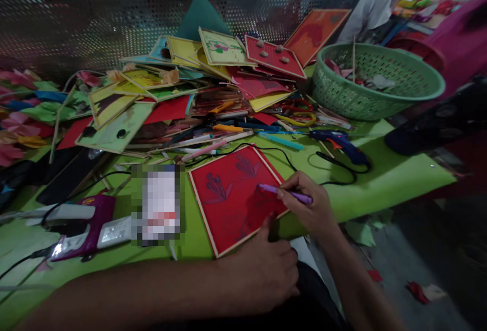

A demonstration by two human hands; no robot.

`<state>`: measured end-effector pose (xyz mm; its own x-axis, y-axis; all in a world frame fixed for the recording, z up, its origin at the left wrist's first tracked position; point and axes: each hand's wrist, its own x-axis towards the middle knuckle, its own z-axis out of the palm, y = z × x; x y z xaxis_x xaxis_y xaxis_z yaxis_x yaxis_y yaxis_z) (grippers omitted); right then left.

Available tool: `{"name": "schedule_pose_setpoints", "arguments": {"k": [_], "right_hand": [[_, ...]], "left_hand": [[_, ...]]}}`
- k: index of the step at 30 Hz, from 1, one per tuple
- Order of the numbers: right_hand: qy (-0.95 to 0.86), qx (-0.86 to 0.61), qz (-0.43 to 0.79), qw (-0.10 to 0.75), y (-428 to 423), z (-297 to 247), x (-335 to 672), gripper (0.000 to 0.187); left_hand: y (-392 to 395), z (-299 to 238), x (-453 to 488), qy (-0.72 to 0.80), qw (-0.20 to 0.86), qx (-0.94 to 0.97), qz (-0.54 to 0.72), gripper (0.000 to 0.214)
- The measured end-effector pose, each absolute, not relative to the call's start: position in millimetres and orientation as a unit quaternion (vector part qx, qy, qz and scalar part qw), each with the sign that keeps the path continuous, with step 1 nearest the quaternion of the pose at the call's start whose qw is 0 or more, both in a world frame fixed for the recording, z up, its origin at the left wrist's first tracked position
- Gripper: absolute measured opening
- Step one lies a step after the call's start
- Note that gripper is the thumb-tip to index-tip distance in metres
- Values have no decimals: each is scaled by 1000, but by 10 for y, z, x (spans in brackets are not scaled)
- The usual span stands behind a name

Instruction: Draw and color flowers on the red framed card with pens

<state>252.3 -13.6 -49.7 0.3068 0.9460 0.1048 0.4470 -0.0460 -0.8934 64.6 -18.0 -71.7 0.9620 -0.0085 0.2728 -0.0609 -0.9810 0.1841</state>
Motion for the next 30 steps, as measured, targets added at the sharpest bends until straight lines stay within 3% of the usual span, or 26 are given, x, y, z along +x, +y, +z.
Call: {"name": "schedule_pose_setpoints", "arguments": {"k": [30], "right_hand": [[-509, -676, 261, 465, -133, -477, 2507, 18]], "left_hand": [[-180, -709, 633, -13, 86, 987, 136, 34]]}}
